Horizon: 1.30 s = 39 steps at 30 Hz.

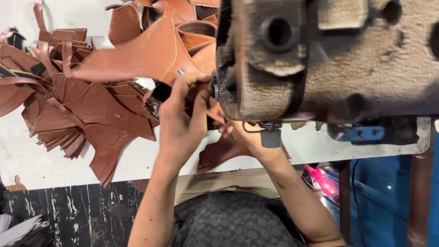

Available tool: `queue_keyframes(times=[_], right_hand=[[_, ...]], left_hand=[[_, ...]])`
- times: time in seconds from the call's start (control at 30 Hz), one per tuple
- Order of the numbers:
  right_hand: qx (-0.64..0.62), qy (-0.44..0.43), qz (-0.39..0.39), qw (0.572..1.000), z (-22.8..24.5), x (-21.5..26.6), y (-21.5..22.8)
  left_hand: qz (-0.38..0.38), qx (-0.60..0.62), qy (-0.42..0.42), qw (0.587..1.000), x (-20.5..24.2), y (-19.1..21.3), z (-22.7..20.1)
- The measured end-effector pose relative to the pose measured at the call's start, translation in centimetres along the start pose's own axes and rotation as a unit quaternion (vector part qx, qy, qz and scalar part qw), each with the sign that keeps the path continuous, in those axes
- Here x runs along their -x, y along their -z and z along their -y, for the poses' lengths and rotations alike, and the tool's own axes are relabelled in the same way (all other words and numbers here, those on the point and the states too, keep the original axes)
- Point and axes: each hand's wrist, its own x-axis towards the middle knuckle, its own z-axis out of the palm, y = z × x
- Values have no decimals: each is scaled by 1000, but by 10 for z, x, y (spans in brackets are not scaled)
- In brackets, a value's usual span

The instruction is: Stitch together brown leather shoe components using an industrial sewing machine.

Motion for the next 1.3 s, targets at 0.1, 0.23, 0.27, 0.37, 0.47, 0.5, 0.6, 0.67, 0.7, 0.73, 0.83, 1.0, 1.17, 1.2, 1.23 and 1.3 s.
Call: queue_keyframes(times=[0.1,0.23,0.27,0.37,0.47,0.5,0.6,0.67,0.7,0.73,0.83,1.0,1.17,1.2,1.23,1.3], right_hand=[[-51,9,25,998,2,3,13],[-53,45,25,997,0,4,23],[-39,31,12,999,-3,5,23],[-16,-26,-15,999,3,9,15],[28,-58,-39,997,2,17,5],[27,-60,-36,997,-1,21,5],[46,-59,-49,996,-4,26,13],[45,-57,-79,994,-5,27,22],[44,-57,-80,994,-6,27,25],[41,-61,-90,993,-6,27,26],[35,-46,-75,996,-13,33,25],[69,27,-48,996,-7,41,17],[301,373,0,878,14,25,-1],[300,373,2,878,9,24,-7],[294,398,29,869,3,24,-13],[289,422,58,857,-8,28,-24]], left_hand=[[17,36,-4,999,-9,-10,4],[16,-10,-12,1000,-24,-18,1],[11,-37,-29,999,-26,-18,3],[4,-69,-62,996,-33,-14,8],[-9,-65,-86,994,-29,-5,5],[-11,-68,-84,994,-27,1,0],[-94,-163,31,982,-24,20,17],[-233,-268,-158,921,-17,35,76],[-232,-268,-159,922,-21,38,61],[-238,-408,-180,863,-24,43,46],[-210,-568,-188,773,-31,65,56],[-143,-541,-173,810,-21,87,44],[7,-101,-93,991,47,54,-32],[5,-102,-91,991,50,53,-41],[82,-49,-107,990,55,52,-51],[156,5,-122,980,65,47,-53]])
